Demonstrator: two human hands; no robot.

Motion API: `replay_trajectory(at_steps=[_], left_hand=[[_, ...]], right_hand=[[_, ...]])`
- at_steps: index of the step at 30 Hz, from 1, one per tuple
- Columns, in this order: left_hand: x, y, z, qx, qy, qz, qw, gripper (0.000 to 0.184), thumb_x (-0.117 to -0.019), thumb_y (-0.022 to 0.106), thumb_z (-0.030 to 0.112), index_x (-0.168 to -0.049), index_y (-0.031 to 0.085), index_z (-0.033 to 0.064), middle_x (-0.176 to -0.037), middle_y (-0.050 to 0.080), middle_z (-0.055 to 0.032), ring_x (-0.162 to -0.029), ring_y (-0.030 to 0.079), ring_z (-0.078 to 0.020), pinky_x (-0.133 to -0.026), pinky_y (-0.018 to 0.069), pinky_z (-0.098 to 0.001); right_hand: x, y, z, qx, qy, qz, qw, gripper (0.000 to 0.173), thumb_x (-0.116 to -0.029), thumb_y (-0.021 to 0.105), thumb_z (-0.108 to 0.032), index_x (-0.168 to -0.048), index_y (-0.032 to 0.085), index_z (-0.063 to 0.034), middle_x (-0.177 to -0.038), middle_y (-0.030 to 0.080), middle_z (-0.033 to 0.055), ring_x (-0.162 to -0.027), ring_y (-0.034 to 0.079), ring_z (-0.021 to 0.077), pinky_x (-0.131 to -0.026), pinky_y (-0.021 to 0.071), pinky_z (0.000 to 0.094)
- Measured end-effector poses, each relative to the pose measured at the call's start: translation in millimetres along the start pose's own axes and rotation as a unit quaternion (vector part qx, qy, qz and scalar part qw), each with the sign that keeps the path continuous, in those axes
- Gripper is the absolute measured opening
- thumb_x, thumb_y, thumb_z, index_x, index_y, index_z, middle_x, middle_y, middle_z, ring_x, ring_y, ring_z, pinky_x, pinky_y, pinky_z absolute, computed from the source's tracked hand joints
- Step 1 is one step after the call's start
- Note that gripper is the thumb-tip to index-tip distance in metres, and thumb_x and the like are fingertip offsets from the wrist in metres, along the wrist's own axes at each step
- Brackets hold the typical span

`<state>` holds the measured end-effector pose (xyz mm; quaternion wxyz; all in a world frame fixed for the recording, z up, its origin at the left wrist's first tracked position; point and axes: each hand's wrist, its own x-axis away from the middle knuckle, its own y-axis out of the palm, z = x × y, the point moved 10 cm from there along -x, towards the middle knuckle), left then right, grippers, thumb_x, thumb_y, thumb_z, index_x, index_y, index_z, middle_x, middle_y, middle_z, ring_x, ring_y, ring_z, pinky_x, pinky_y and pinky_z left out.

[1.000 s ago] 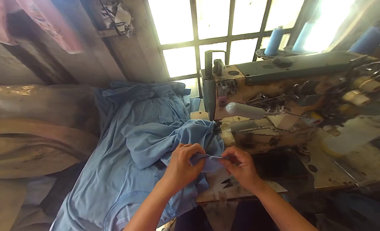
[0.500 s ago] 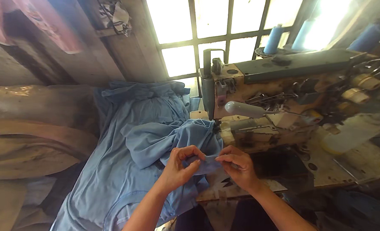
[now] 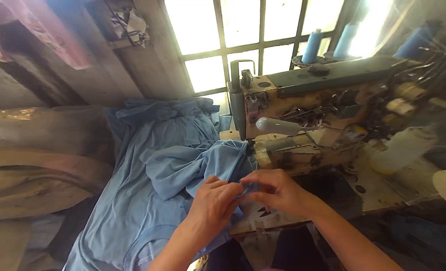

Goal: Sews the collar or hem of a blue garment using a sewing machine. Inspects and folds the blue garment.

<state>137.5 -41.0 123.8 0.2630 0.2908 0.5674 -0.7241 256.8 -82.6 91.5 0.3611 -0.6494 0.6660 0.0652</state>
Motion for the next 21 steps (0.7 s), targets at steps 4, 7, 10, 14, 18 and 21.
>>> replay_trajectory(at_steps=[4,7,10,14,18,21], left_hand=[[1.0,9.5,30.6,-0.083,0.084,-0.020,0.993,0.013,-0.1038,0.056,0.015,-0.094,0.060,0.0076,-0.072,0.061,-0.0046,-0.070,0.060,-0.0175,-0.076,0.0479,-0.0288],[7.1,21.4,35.2,-0.064,0.098,-0.039,0.992,0.011,-0.1049,0.054,0.016,-0.097,0.058,0.0101,-0.076,0.060,-0.0035,-0.074,0.061,-0.0160,-0.084,0.0482,-0.0287],[16.1,36.9,23.3,-0.033,0.058,-0.037,0.997,0.016,-0.0977,0.058,0.027,-0.108,0.061,0.0149,-0.096,0.068,-0.0022,-0.097,0.064,-0.0151,-0.107,0.0402,-0.0361],[28.1,61.9,-33.3,-0.144,-0.031,-0.024,0.989,0.038,-0.0712,0.081,0.020,-0.106,0.072,0.0078,-0.136,0.063,-0.0230,-0.134,0.051,-0.0501,-0.108,0.0300,-0.0777],[6.3,32.2,-43.6,-0.237,-0.008,0.052,0.970,0.016,-0.0930,0.056,0.006,-0.086,0.068,0.0157,-0.125,0.071,-0.0096,-0.127,0.058,-0.0393,-0.110,0.0302,-0.0669],[-2.5,46.3,-43.5,-0.193,0.009,0.005,0.981,0.019,-0.0926,0.056,0.001,-0.088,0.072,0.0110,-0.124,0.073,-0.0072,-0.128,0.060,-0.0352,-0.112,0.0313,-0.0655]], right_hand=[[-0.5,8.7,-11.6,0.070,-0.027,-0.088,0.993,0.020,-0.1000,0.063,-0.012,-0.103,0.075,0.0041,-0.082,0.067,0.0119,-0.062,0.057,0.0052,-0.058,0.0476,0.0138],[15.9,11.9,-8.9,0.110,-0.038,-0.081,0.990,0.018,-0.0981,0.064,-0.010,-0.096,0.076,0.0021,-0.081,0.068,0.0118,-0.065,0.060,0.0091,-0.062,0.0505,0.0168],[37.9,7.4,-3.8,0.122,-0.062,-0.008,0.991,0.016,-0.0990,0.064,-0.012,-0.096,0.075,-0.0001,-0.092,0.072,0.0111,-0.076,0.067,0.0084,-0.072,0.0547,0.0168],[65.4,-7.3,9.7,-0.019,-0.049,0.122,0.991,0.013,-0.0995,0.066,-0.012,-0.098,0.071,-0.0006,-0.101,0.071,0.0067,-0.082,0.068,0.0019,-0.075,0.0588,0.0150],[85.8,1.4,23.4,-0.081,-0.018,0.199,0.976,0.008,-0.0982,0.068,-0.015,-0.102,0.074,-0.0102,-0.108,0.070,-0.0005,-0.087,0.068,-0.0008,-0.075,0.0585,0.0138],[102.2,16.5,51.2,-0.090,0.028,0.236,0.967,0.007,-0.0973,0.069,-0.014,-0.100,0.073,-0.0095,-0.108,0.070,-0.0009,-0.088,0.067,-0.0017,-0.074,0.0576,0.0131]])
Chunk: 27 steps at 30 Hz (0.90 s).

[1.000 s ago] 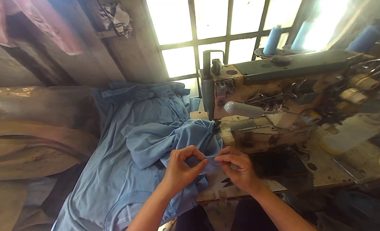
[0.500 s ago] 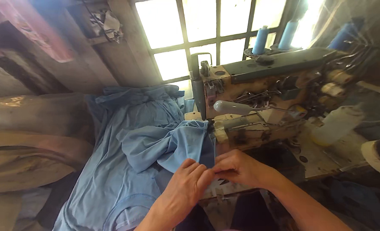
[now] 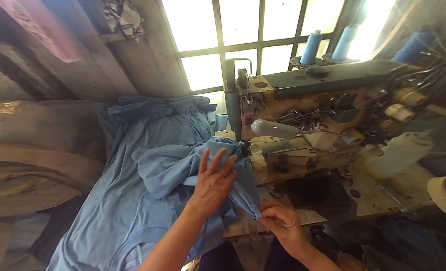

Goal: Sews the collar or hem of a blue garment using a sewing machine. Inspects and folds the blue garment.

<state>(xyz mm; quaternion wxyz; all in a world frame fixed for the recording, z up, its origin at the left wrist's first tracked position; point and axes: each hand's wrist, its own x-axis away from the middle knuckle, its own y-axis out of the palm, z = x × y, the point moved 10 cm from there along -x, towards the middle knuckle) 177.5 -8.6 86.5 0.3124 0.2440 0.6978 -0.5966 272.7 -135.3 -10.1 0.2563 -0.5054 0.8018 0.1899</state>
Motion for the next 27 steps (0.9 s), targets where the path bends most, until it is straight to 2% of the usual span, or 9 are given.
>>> replay_trajectory(at_steps=[1,4,7,9,12,14,16,20,27], left_hand=[[1.6,13.3,0.4,0.031,0.011,-0.046,0.998,0.014,-0.0869,0.062,0.002,-0.096,0.071,0.0072,-0.125,0.072,-0.0097,-0.129,0.059,-0.0385,-0.111,0.0313,-0.0692],[13.7,28.2,-2.2,0.049,0.019,-0.073,0.996,0.055,-0.0599,0.080,0.020,-0.110,0.064,0.0058,-0.126,0.070,-0.0156,-0.128,0.058,-0.0450,-0.108,0.0330,-0.0741],[23.5,12.2,7.0,0.006,0.041,0.006,0.999,0.010,-0.0962,0.056,0.022,-0.101,0.058,0.0134,-0.117,0.071,-0.0095,-0.121,0.062,-0.0315,-0.113,0.0347,-0.0556],[18.8,7.9,11.1,-0.003,0.032,0.011,0.999,0.009,-0.1027,0.048,0.020,-0.101,0.057,0.0154,-0.117,0.071,-0.0067,-0.122,0.060,-0.0283,-0.114,0.0325,-0.0505],[10.8,27.9,-1.7,0.021,-0.024,-0.096,0.995,0.065,-0.0584,0.083,0.008,-0.122,0.068,0.0048,-0.128,0.068,-0.0208,-0.121,0.062,-0.0487,-0.101,0.0389,-0.0760],[10.0,36.6,-8.7,0.017,-0.035,-0.137,0.990,0.083,-0.0437,0.087,0.007,-0.124,0.068,0.0064,-0.132,0.065,-0.0212,-0.123,0.060,-0.0497,-0.100,0.0397,-0.0769],[10.3,34.1,-7.6,0.028,-0.017,-0.135,0.990,0.077,-0.0489,0.084,0.007,-0.124,0.067,0.0073,-0.133,0.065,-0.0202,-0.126,0.058,-0.0489,-0.102,0.0378,-0.0763],[5.6,17.0,10.3,0.029,0.034,-0.091,0.995,0.026,-0.0922,0.058,0.006,-0.111,0.073,0.0157,-0.132,0.068,-0.0089,-0.133,0.056,-0.0363,-0.112,0.0317,-0.0668],[-21.6,33.8,-22.4,0.004,0.001,-0.149,0.989,0.030,-0.0779,0.069,-0.010,-0.102,0.077,0.0070,-0.107,0.076,-0.0098,-0.108,0.070,-0.0372,-0.100,0.0462,-0.0662]], right_hand=[[4.4,-2.9,10.7,0.011,0.010,0.009,1.000,0.007,-0.0971,0.069,-0.014,-0.099,0.072,-0.0082,-0.108,0.070,0.0000,-0.089,0.067,-0.0010,-0.075,0.0575,0.0137],[10.9,-13.0,28.1,0.012,0.042,0.006,0.999,0.007,-0.0967,0.069,-0.014,-0.099,0.073,-0.0079,-0.111,0.072,-0.0006,-0.094,0.068,-0.0001,-0.078,0.0579,0.0152],[8.0,-15.6,19.0,-0.013,0.038,-0.027,0.999,0.007,-0.0964,0.070,-0.014,-0.100,0.073,-0.0092,-0.109,0.072,-0.0015,-0.095,0.068,0.0002,-0.080,0.0580,0.0157],[0.4,-14.7,6.5,-0.014,0.017,-0.048,0.999,0.007,-0.0964,0.070,-0.015,-0.099,0.072,-0.0089,-0.105,0.072,-0.0002,-0.093,0.069,0.0015,-0.080,0.0584,0.0162],[-4.2,-12.8,0.7,0.010,-0.003,-0.061,0.998,0.010,-0.0965,0.070,-0.015,-0.097,0.070,-0.0057,-0.103,0.072,0.0029,-0.091,0.069,0.0027,-0.080,0.0583,0.0159],[-2.3,-13.3,5.3,0.025,-0.001,-0.057,0.998,0.011,-0.0968,0.069,-0.015,-0.096,0.070,-0.0044,-0.101,0.072,0.0039,-0.090,0.069,0.0022,-0.079,0.0580,0.0149],[0.9,-13.2,8.2,0.033,0.000,-0.052,0.998,0.011,-0.0975,0.068,-0.015,-0.096,0.069,-0.0040,-0.101,0.071,0.0043,-0.087,0.069,0.0014,-0.077,0.0578,0.0140],[-5.2,-13.8,11.3,0.047,-0.018,-0.054,0.997,0.013,-0.0998,0.065,-0.016,-0.098,0.067,-0.0033,-0.103,0.071,0.0056,-0.084,0.069,0.0013,-0.075,0.0581,0.0137],[-52.2,-12.6,21.7,0.097,-0.036,-0.039,0.994,0.016,-0.0996,0.065,-0.014,-0.095,0.069,0.0013,-0.103,0.072,0.0089,-0.080,0.070,0.0027,-0.073,0.0592,0.0152]])
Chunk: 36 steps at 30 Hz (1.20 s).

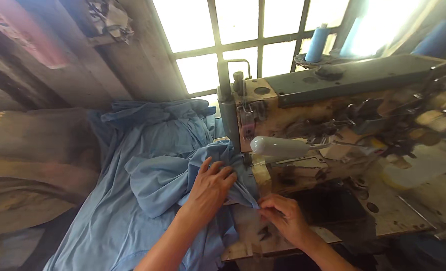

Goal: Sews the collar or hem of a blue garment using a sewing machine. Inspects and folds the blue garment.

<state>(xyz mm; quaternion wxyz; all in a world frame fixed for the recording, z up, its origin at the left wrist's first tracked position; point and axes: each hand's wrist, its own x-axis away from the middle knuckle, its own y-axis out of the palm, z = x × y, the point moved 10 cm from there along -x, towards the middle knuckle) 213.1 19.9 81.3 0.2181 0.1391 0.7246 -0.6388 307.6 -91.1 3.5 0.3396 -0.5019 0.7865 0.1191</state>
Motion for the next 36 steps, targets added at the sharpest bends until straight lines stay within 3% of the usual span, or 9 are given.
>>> replay_trajectory(at_steps=[6,11,13,17,20,25,30,33,36], left_hand=[[-26.0,22.1,-47.9,0.008,-0.060,-0.075,0.995,0.033,-0.0788,0.068,-0.014,-0.106,0.075,0.0018,-0.110,0.073,-0.0180,-0.108,0.068,-0.0395,-0.096,0.0499,-0.0581],[0.5,1.7,-29.3,0.016,-0.211,-0.384,0.899,0.053,-0.0926,0.069,0.022,-0.137,0.055,-0.0027,-0.128,0.060,-0.0279,-0.121,0.057,-0.0471,-0.096,0.0454,-0.0626],[-3.0,-20.5,-27.3,0.070,-0.190,-0.314,0.928,0.051,-0.0986,0.064,0.036,-0.132,0.060,-0.0021,-0.121,0.065,-0.0261,-0.115,0.063,-0.0444,-0.093,0.0483,-0.0620],[-24.6,-30.7,-46.0,0.099,-0.070,-0.048,0.992,0.020,-0.0930,0.057,0.000,-0.105,0.073,-0.0005,-0.103,0.073,-0.0166,-0.102,0.070,-0.0341,-0.090,0.0531,-0.0539],[-20.4,16.5,-63.1,0.067,-0.079,-0.162,0.981,0.031,-0.0899,0.059,-0.008,-0.117,0.071,0.0018,-0.124,0.070,-0.0172,-0.134,0.054,-0.0370,-0.118,0.0278,-0.0630],[8.2,6.2,-98.7,-0.001,-0.151,-0.134,0.979,0.017,-0.0961,0.059,0.002,-0.106,0.072,-0.0033,-0.107,0.072,-0.0211,-0.121,0.063,-0.0409,-0.117,0.0242,-0.0684],[29.6,-70.7,-33.9,0.107,-0.040,0.034,0.993,0.021,-0.0961,0.053,0.010,-0.091,0.070,0.0008,-0.078,0.069,-0.0112,-0.080,0.071,-0.0277,-0.096,0.0509,-0.0551],[40.7,-86.5,50.9,0.180,0.077,0.004,0.981,0.025,-0.0978,0.054,0.018,-0.079,0.067,0.0079,-0.068,0.065,-0.0049,-0.070,0.067,-0.0201,-0.080,0.0559,-0.0399],[56.8,-39.2,102.2,0.150,0.170,-0.065,0.972,0.022,-0.0975,0.053,0.014,-0.079,0.064,0.0100,-0.064,0.060,-0.0036,-0.064,0.064,-0.0210,-0.068,0.0522,-0.0376]], right_hand=[[-38.6,2.6,-2.8,0.042,0.008,0.016,0.999,0.015,-0.0988,0.064,-0.009,-0.096,0.071,0.0043,-0.105,0.072,0.0115,-0.075,0.070,0.0042,-0.066,0.0600,0.0172],[-51.4,4.3,-0.3,0.119,0.111,0.016,0.987,0.018,-0.0982,0.061,-0.007,-0.107,0.071,0.0040,-0.109,0.071,0.0144,-0.065,0.067,0.0084,-0.057,0.0587,0.0222],[-49.6,6.5,0.5,0.125,0.111,0.022,0.986,0.024,-0.0974,0.064,-0.011,-0.115,0.069,0.0039,-0.109,0.070,0.0147,-0.063,0.067,0.0089,-0.055,0.0589,0.0239],[-49.9,8.7,-1.7,0.132,0.096,0.030,0.986,0.020,-0.0956,0.066,-0.010,-0.107,0.073,0.0043,-0.109,0.070,0.0163,-0.063,0.066,0.0081,-0.054,0.0583,0.0227],[-50.1,8.1,0.8,0.098,0.093,0.036,0.990,0.015,-0.0953,0.066,-0.007,-0.101,0.073,0.0049,-0.109,0.070,0.0150,-0.063,0.066,0.0054,-0.053,0.0581,0.0199],[-48.0,7.9,1.1,0.076,0.100,0.031,0.992,0.012,-0.0952,0.065,-0.004,-0.099,0.072,0.0050,-0.111,0.069,0.0147,-0.064,0.067,0.0053,-0.054,0.0585,0.0193],[-46.3,8.0,1.0,0.058,0.086,0.038,0.994,0.013,-0.0953,0.065,-0.005,-0.099,0.072,0.0057,-0.111,0.069,0.0148,-0.065,0.067,0.0039,-0.054,0.0580,0.0186],[-41.9,12.1,-0.9,0.041,0.033,0.017,0.998,0.017,-0.0977,0.061,-0.004,-0.103,0.071,0.0081,-0.116,0.069,0.0175,-0.074,0.069,0.0053,-0.062,0.0598,0.0193],[-37.9,15.3,-0.7,0.041,-0.003,0.000,0.999,0.018,-0.0990,0.058,-0.004,-0.103,0.071,0.0078,-0.120,0.068,0.0178,-0.083,0.070,0.0049,-0.068,0.0593,0.0182]])
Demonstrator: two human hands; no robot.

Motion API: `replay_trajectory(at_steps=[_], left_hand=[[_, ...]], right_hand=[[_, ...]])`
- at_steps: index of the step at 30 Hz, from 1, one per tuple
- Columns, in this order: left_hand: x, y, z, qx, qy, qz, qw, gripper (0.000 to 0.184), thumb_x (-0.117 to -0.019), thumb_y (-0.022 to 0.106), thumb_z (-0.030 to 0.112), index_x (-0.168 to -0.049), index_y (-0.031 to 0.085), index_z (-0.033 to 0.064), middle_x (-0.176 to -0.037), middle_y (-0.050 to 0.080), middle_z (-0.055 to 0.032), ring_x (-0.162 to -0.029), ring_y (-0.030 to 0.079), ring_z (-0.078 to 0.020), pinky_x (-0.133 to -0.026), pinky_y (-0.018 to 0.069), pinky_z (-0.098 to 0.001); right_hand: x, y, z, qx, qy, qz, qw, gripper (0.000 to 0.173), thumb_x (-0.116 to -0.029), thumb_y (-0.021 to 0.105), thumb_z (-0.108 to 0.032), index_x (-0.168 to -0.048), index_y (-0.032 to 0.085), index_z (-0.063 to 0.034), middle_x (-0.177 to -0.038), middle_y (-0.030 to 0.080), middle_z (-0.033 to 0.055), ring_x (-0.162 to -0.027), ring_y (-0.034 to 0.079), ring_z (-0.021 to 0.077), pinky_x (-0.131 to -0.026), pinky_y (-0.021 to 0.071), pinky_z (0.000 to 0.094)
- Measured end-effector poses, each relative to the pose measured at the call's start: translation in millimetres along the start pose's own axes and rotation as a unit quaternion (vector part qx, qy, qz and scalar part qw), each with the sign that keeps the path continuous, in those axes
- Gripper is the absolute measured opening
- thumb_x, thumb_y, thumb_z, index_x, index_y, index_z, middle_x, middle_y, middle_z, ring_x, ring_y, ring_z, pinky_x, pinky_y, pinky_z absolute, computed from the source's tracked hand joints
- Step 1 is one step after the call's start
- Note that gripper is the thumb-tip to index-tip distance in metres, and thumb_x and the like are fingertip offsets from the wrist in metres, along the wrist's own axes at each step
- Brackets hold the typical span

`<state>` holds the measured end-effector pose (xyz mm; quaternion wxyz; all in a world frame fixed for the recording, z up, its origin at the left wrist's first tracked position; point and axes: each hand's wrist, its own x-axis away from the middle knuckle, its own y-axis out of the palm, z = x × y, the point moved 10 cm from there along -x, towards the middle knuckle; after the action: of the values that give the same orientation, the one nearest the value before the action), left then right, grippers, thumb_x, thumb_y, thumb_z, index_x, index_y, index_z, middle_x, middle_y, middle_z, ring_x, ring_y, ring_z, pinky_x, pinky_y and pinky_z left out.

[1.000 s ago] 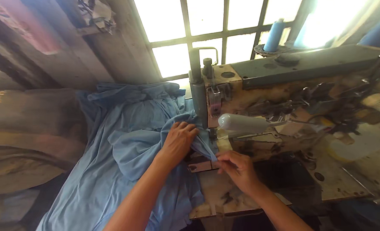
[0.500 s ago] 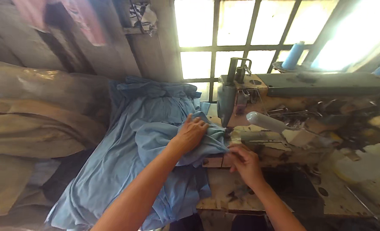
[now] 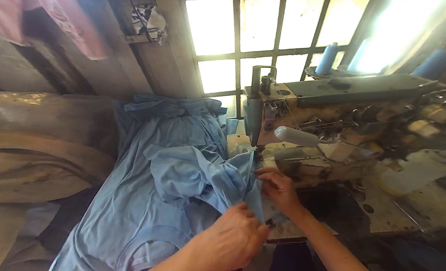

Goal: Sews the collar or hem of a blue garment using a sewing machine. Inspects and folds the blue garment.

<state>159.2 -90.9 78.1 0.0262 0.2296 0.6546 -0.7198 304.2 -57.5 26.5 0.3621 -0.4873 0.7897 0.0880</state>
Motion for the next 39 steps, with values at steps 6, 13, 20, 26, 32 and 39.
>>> replay_trajectory(at_steps=[6,13,20,26,32,39], left_hand=[[5.6,35.7,-16.4,-0.018,-0.011,0.021,1.000,0.019,-0.0957,0.056,0.014,-0.080,0.065,0.0098,-0.068,0.063,-0.0043,-0.066,0.065,-0.0209,-0.065,0.0516,-0.0363],[10.1,29.4,-15.4,0.014,-0.025,0.025,0.999,0.022,-0.0977,0.052,0.015,-0.081,0.065,0.0099,-0.067,0.062,-0.0035,-0.065,0.064,-0.0199,-0.064,0.0501,-0.0349],[13.5,19.3,-21.1,-0.078,-0.108,0.034,0.990,0.021,-0.0899,0.065,0.029,-0.082,0.065,0.0093,-0.063,0.060,-0.0035,-0.058,0.064,-0.0210,-0.053,0.0503,-0.0347],[13.5,-15.3,-52.1,-0.155,-0.268,0.060,0.949,0.014,-0.0841,0.070,0.017,-0.079,0.067,0.0048,-0.052,0.055,-0.0087,-0.047,0.061,-0.0296,-0.043,0.0472,-0.0448],[10.2,-49.8,-151.0,-0.109,-0.379,0.063,0.917,0.009,-0.0911,0.069,0.006,-0.094,0.070,-0.0027,-0.079,0.068,-0.0231,-0.075,0.069,-0.0462,-0.061,0.0496,-0.0639],[24.4,-36.9,-196.8,0.098,-0.346,0.107,0.927,0.011,-0.0927,0.067,0.002,-0.098,0.075,-0.0035,-0.096,0.073,-0.0172,-0.093,0.070,-0.0289,-0.086,0.0542,-0.0516]], right_hand=[[5.3,-2.2,2.7,0.037,-0.057,0.004,0.998,0.021,-0.1017,0.056,-0.007,-0.102,0.071,0.0072,-0.123,0.069,0.0192,-0.105,0.070,0.0092,-0.086,0.0578,0.0189],[6.6,-1.7,2.3,0.053,-0.075,0.013,0.996,0.023,-0.1048,0.054,-0.012,-0.102,0.069,0.0045,-0.122,0.069,0.0168,-0.113,0.067,0.0096,-0.094,0.0549,0.0194],[6.1,-1.8,1.3,0.033,-0.061,0.005,0.998,0.021,-0.1030,0.054,-0.008,-0.100,0.069,0.0065,-0.123,0.068,0.0190,-0.114,0.067,0.0112,-0.094,0.0548,0.0195],[-5.4,-0.4,-0.4,0.001,0.048,-0.053,0.997,0.018,-0.1005,0.056,-0.005,-0.102,0.070,0.0069,-0.124,0.067,0.0180,-0.080,0.070,0.0068,-0.065,0.0598,0.0199],[-38.0,10.4,-5.3,0.070,0.253,-0.263,0.928,0.025,-0.1055,0.055,-0.013,-0.124,0.061,0.0020,-0.111,0.066,0.0138,-0.061,0.061,0.0089,-0.058,0.0547,0.0248],[-36.0,9.5,-0.7,-0.005,0.285,-0.244,0.927,0.030,-0.1028,0.056,-0.005,-0.133,0.057,0.0005,-0.120,0.062,0.0125,-0.061,0.061,0.0057,-0.057,0.0550,0.0211]])
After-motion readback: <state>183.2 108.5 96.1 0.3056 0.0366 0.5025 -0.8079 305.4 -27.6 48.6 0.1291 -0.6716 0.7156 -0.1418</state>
